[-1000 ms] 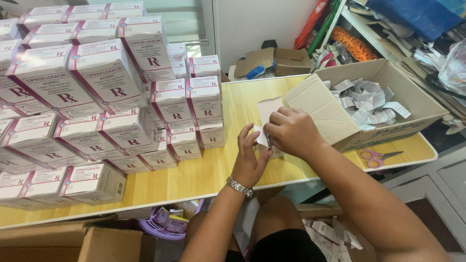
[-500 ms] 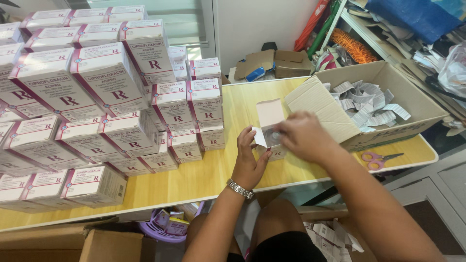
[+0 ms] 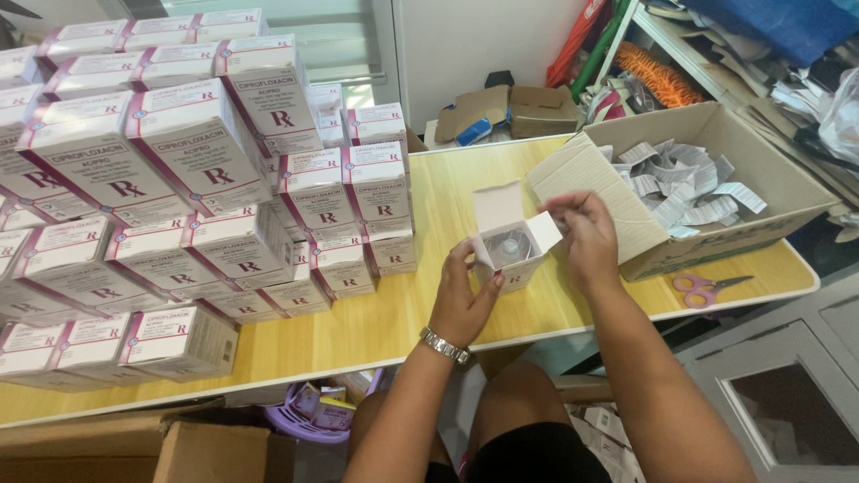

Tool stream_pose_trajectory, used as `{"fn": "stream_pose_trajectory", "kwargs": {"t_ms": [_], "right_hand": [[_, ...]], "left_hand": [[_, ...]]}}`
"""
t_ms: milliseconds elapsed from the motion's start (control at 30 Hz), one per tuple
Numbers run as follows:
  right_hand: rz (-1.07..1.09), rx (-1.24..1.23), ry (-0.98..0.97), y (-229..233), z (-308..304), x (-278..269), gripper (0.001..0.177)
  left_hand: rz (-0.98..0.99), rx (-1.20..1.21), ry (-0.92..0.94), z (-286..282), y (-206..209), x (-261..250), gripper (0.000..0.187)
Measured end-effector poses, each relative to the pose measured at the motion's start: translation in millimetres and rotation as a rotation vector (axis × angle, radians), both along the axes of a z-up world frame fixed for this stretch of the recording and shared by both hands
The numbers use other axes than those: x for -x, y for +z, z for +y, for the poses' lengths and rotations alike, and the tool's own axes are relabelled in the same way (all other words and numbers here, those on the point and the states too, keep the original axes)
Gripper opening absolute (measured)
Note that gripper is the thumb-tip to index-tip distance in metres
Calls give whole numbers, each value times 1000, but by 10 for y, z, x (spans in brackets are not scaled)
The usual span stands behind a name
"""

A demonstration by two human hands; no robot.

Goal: The person repeatedly picks up small white boxes, opens them, places a plastic bottle inside, and closes the box. They then place the completed box into a larger cardboard box on the floor. The process is repeated multiple times.

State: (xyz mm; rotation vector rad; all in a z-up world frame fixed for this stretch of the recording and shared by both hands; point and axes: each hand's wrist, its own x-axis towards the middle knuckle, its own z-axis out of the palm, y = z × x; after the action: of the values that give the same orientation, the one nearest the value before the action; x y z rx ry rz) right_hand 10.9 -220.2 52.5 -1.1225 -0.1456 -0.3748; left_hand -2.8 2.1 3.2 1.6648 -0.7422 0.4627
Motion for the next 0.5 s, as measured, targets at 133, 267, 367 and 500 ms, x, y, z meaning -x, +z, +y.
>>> {"fn": "stream_pose_trajectory", "kwargs": {"t_ms": [133,267,367,500], "right_hand": [[40,-33,144,-135,67,21,37],[-48,322,160,-27,219,25,74],[-105,341,174,24,356,-13,65],[-211,166,233,-104,431,90,38]], "left_hand": [[-38,-136,15,34,137,34,44],[102,-29,-101,19,182,26,46],[-21,-37,-32,17,137,-6,48],[38,73,-81,-24,7,-16,45]]}}
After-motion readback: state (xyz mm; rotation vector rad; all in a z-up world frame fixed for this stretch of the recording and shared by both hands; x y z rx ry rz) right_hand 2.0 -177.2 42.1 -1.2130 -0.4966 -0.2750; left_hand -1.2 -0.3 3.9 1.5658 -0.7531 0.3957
